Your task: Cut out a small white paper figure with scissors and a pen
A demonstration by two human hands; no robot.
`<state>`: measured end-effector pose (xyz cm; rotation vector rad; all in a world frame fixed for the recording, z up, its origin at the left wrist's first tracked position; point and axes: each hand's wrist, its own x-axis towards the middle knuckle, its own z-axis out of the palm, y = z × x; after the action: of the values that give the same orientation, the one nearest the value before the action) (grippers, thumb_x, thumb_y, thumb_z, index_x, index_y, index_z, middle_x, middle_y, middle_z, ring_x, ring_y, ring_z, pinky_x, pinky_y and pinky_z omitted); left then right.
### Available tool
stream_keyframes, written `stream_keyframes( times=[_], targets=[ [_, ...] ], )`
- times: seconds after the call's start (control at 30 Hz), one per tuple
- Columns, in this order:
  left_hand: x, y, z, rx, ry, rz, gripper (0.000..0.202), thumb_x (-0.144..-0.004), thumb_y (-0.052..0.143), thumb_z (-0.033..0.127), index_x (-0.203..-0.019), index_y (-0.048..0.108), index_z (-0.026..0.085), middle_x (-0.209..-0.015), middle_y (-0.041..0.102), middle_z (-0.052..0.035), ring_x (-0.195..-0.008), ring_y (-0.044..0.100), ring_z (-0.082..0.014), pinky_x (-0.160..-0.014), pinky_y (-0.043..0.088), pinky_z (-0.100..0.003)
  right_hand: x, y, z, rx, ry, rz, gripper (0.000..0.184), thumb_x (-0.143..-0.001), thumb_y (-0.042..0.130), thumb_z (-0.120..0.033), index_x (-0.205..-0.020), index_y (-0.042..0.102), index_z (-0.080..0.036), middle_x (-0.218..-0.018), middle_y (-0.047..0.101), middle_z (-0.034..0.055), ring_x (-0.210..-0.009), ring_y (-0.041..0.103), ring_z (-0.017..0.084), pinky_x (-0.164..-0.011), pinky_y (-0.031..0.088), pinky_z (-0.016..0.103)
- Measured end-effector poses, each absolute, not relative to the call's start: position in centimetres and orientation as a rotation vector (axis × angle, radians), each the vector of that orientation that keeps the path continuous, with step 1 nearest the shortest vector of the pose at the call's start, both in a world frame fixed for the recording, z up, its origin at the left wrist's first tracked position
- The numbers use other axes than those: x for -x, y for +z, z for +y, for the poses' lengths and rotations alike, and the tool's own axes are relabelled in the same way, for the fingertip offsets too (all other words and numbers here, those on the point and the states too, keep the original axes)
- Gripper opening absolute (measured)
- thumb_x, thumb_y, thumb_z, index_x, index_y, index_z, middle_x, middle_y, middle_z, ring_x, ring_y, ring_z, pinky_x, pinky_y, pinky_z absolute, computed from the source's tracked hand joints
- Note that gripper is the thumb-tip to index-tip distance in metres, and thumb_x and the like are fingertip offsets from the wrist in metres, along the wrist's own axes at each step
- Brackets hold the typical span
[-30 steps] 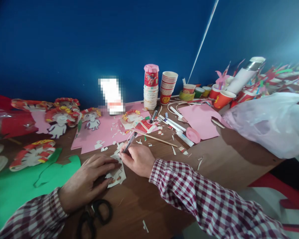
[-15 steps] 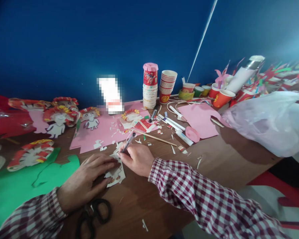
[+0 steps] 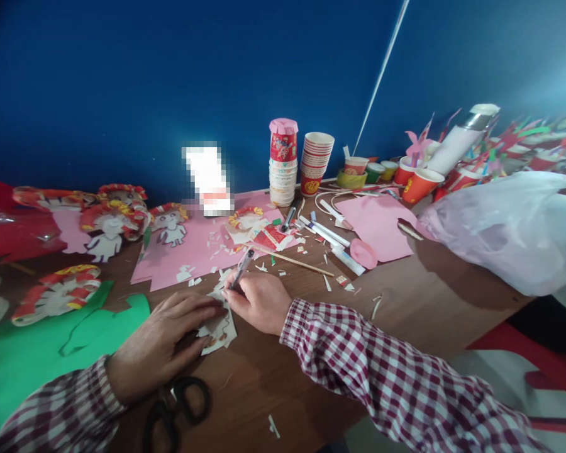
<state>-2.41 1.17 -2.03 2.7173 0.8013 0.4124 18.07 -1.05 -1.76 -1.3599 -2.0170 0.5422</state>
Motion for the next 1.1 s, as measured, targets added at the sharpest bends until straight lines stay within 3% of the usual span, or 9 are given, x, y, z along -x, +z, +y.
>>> stream_keyframes(
  times=[1.1],
  targets=[
    [2.32, -1.94, 1.24, -2.714, 0.404, 0.800, 0.033, -0.079, 0.051, 0.030, -0.112, 0.056, 0.024, -0.113, 0.058, -0.0057, -0.103, 0.047, -0.0241, -0.087, 0.040, -0.041, -18.14, -1.98, -1.09, 1.367, 0.535, -2.001, 0.006, -0.085, 0.050, -0.020, -0.086, 0.056, -0.017, -0.074, 0.060, 0.0007, -0.064, 0.053, 0.012, -0.062, 0.037, 0.022]
  ],
)
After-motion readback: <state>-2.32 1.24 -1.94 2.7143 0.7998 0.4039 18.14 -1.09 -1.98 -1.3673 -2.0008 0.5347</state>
